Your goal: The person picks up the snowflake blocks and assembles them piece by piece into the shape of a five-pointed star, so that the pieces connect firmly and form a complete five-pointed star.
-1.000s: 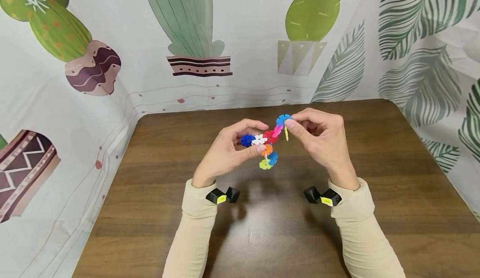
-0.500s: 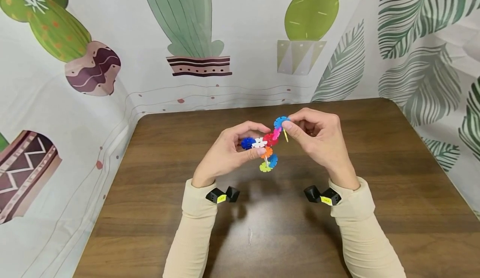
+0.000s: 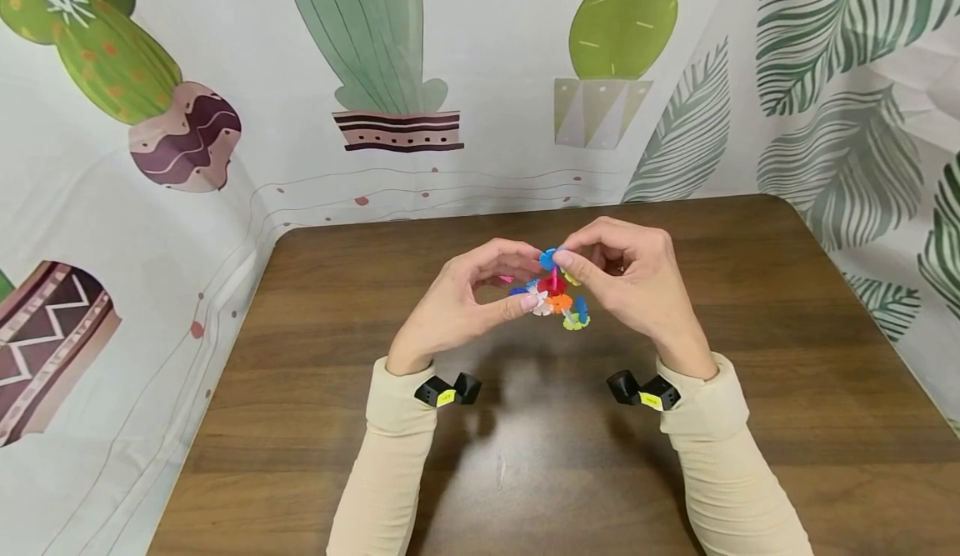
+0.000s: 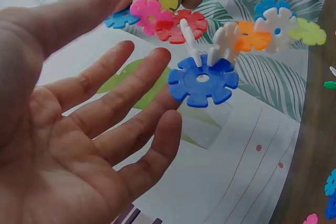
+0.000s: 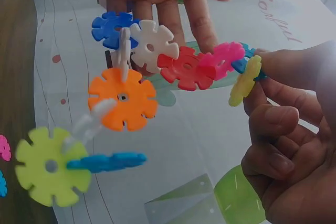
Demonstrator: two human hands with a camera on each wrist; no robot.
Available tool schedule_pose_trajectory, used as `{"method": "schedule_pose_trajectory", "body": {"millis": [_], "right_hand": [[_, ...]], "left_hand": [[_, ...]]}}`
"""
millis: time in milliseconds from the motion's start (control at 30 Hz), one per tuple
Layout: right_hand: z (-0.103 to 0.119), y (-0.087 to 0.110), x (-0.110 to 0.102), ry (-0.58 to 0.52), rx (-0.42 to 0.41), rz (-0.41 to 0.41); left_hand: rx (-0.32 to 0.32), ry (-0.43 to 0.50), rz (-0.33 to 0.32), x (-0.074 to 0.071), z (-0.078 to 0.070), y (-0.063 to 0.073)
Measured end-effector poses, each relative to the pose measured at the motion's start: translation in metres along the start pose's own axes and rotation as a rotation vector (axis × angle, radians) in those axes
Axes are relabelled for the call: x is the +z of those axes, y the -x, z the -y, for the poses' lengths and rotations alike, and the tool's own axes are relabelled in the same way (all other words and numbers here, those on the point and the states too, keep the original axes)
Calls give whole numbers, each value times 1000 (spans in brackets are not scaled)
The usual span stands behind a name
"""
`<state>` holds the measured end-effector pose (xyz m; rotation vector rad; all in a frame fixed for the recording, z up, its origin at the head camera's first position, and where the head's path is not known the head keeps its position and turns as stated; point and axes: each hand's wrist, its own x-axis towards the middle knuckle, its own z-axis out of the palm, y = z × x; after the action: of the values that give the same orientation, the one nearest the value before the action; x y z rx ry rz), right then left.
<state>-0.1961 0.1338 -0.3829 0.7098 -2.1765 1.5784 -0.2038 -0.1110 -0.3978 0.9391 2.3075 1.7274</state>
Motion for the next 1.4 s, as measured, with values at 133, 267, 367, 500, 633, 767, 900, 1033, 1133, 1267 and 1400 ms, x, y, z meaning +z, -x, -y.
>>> {"method": "schedule_pose_trajectory", "body": {"millis": [133,267,367,500,633,767,900,1033,1133,1267,1400], "right_hand": [[0,0,2,13,-15,14],[0,0,4,22,-23,32],[1,0,6,29,-27,44],[1,0,8,30,-41,62],[1,0,6,37,-29,53],[1,-1,1,113,76,20],[0,-3,-2,186,232,85],[0,-4,-2,133,348,203],[2,-4,-2,61,382,227],[2,-4,-3,0,374,217],[1,-4,-1,-25,356,221]], "left_hand": [[1,-16,-34,4,-1,-1],[-11,-53,-62,8,-1,-3],[-38,-76,-77,11,-1,-3],[-62,-85,-78,13,-1,-4],[-69,-90,-90,12,-2,-4],[-47,-82,-111,10,-1,-4],[-26,-58,-123,8,1,-3],[-25,-62,-120,7,2,-3],[-28,-70,-107,7,2,-3],[-30,-73,-83,7,1,-3],[-8,-95,-75,9,1,-3]]}}
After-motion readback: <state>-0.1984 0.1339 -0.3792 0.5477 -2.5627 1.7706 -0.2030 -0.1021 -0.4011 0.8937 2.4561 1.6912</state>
